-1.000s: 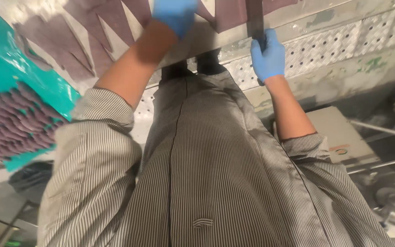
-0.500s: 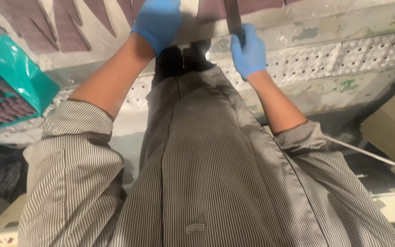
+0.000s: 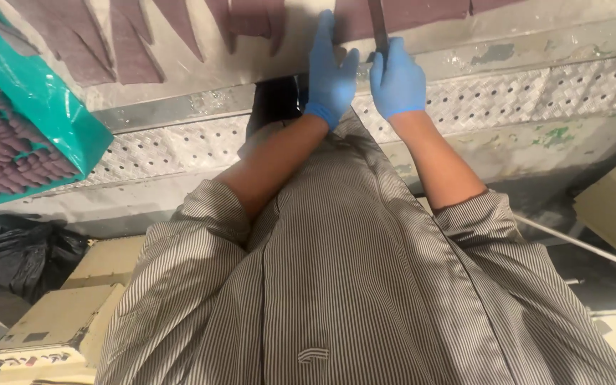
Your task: Cutting a large purple sheet of dough into triangular shapes using a knife and a multi-wheel dough cutter.
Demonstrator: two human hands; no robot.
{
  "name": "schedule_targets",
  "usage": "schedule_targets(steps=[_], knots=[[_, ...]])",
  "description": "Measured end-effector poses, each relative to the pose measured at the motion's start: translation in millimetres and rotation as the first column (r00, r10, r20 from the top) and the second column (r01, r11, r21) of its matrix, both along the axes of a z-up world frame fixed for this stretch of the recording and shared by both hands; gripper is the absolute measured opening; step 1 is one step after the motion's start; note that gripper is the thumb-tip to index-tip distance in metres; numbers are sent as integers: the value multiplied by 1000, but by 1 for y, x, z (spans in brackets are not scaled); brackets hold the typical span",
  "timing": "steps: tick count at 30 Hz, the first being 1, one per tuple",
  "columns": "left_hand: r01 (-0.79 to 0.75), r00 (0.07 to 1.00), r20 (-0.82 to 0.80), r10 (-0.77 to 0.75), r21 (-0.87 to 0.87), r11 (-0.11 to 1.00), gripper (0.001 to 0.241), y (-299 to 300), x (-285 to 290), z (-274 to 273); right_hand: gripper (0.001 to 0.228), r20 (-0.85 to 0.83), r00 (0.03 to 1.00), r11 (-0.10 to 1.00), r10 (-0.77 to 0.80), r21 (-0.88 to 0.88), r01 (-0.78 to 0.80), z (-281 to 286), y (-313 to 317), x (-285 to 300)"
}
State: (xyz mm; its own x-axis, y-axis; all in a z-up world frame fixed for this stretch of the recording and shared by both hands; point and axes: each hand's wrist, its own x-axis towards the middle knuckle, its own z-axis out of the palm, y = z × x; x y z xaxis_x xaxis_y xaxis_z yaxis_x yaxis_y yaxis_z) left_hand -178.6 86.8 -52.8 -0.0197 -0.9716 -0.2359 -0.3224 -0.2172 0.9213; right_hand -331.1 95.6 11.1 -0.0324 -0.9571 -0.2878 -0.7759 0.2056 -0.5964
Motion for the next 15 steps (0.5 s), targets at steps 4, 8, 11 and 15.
schedule_targets(steps=[4,8,11,15], knots=[[-150,844,-464,268,274,950,54,-19,-5,-13,24,-147,989,996,24,94,-10,-5,-7,7],[-185,818,-400,414,499,847,41,-45,-7,-45,25,-128,991,988,26,154,-5,7,-20,10],[-1,951,-254,177,570,822,30,-58,-10,-23,30,-167,986,973,21,231,18,8,-23,12],[-105,994,-27,101,-191,976,30,-60,-24,-25,29,-128,992,974,12,225,17,22,-33,6]])
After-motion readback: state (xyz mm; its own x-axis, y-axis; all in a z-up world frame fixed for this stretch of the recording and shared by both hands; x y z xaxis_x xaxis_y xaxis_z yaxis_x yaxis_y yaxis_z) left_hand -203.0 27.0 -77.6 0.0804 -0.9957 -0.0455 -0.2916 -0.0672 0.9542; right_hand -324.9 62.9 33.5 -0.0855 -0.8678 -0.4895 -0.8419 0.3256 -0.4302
